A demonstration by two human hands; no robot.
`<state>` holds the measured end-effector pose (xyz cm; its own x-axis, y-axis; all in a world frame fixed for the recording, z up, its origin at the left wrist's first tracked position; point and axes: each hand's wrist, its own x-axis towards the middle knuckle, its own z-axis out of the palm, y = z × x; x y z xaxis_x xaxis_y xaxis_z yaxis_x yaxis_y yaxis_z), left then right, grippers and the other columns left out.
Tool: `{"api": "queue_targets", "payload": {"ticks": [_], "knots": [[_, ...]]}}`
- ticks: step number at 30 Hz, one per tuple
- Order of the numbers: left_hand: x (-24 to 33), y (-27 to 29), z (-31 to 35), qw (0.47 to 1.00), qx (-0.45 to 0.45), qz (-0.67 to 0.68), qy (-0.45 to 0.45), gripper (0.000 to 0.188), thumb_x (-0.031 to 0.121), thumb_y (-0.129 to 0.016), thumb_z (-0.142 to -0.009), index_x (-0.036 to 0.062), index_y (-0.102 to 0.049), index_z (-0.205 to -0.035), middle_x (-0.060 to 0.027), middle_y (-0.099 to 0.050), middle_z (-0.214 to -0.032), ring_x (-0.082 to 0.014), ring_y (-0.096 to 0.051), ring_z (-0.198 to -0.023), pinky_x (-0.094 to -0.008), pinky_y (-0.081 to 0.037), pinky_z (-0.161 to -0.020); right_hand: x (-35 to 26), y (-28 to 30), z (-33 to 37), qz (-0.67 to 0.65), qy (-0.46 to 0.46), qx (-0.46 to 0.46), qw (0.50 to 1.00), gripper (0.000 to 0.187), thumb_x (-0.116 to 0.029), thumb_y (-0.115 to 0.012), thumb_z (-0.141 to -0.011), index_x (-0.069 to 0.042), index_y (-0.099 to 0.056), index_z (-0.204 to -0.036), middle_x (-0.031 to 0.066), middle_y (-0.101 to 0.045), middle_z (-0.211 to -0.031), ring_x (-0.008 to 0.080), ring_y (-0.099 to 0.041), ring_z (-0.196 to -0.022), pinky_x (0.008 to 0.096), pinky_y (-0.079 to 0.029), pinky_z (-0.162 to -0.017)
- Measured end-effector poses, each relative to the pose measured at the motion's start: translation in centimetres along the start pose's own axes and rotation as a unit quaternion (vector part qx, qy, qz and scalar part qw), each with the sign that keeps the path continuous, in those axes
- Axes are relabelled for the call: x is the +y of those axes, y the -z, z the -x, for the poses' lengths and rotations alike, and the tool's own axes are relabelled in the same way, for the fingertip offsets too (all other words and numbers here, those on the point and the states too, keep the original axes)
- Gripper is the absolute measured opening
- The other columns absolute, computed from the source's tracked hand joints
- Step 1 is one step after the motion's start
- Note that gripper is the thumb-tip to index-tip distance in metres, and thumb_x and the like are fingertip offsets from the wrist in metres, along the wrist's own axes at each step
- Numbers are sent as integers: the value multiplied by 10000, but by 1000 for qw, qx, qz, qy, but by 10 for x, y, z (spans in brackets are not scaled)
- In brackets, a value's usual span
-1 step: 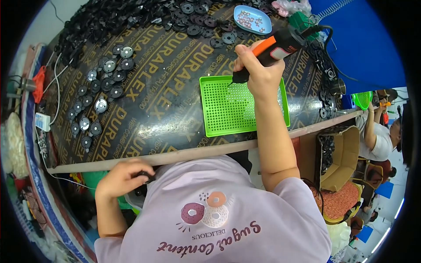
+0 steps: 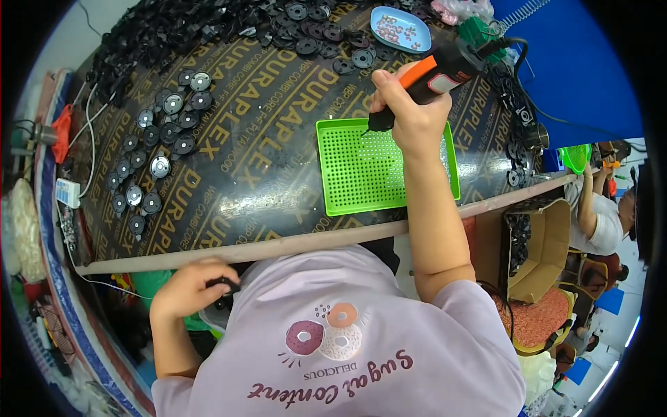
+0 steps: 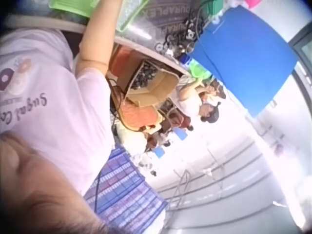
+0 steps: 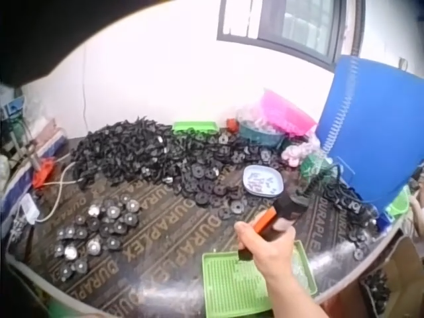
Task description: The person assembles small circular components using an electric screwdriver at a workbench.
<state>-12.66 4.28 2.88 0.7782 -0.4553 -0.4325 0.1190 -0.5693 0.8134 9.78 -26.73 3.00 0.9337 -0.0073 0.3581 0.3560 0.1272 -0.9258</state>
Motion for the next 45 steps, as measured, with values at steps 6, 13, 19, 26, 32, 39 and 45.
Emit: {"api": "queue_targets", "payload": {"ticks": [6, 13, 19, 26, 32, 39, 45], "knots": [[-69, -57, 35, 949, 50, -238, 202, 225, 13, -641, -716, 50, -633, -939, -185, -663, -864, -379, -634, -816, -460, -498, -707, 8, -1, 2, 15, 19, -11, 1000, 168, -7, -718, -765, -11, -550, -754, 52, -567, -604, 139, -569, -502, 255, -460, -495], [-147, -98, 31, 887, 29, -346, 303, 222, 43, -576, -733, 106, -667, -925, -184, -674, -895, -366, -645, -851, -456, -517, -750, 10, 1, 5, 9, 22, -2, 1000, 164, 11, -717, -760, -11, -555, -748, 44, -569, -615, 132, -569, -501, 257, -463, -482], [-151, -93, 28, 882, 30, -354, 309, 196, 55, -563, -745, 108, -689, -885, -179, -674, -911, -354, -650, -846, -450, -520, -752, 13, 0, 5, 13, 32, -7, 999, 160, -1, -719, -762, -13, -562, -727, 47, -583, -611, 127, -574, -503, 247, -462, -489], [-156, -94, 23, 882, 25, -349, 316, 231, 54, -545, -759, 108, -697, -925, -183, -665, -973, -349, -647, -897, -442, -519, -779, 16, 0, 5, 26, 36, -13, 999, 163, -2, -720, -763, -12, -562, -725, 47, -583, -608, 127, -580, -509, 244, -464, -491], [-154, -96, 21, 879, 24, -353, 320, 236, 48, -537, -763, 104, -703, -921, -177, -667, -969, -349, -645, -910, -443, -519, -789, 15, -1, 6, 5, 41, -8, 999, 170, 4, -722, -761, -15, -557, -724, 45, -582, -605, 124, -578, -508, 244, -464, -486], [-154, -93, 15, 881, 8, -338, 331, 258, 44, -545, -757, 121, -709, -941, -171, -666, -1006, -348, -644, -924, -433, -518, -809, 15, 0, 8, 21, 38, -14, 999, 172, -16, -732, -761, -14, -562, -734, 41, -583, -603, 116, -576, -503, 236, -460, -482], [-146, -90, 14, 878, 14, -335, 341, 260, 49, -563, -746, 127, -711, -945, -174, -659, -1036, -343, -637, -952, -427, -517, -820, 11, -2, 7, 2, 22, -17, 1000, 181, -46, -781, -725, -23, -601, -719, -10, -606, -674, 60, -561, -604, 218, -450, -564]]}}
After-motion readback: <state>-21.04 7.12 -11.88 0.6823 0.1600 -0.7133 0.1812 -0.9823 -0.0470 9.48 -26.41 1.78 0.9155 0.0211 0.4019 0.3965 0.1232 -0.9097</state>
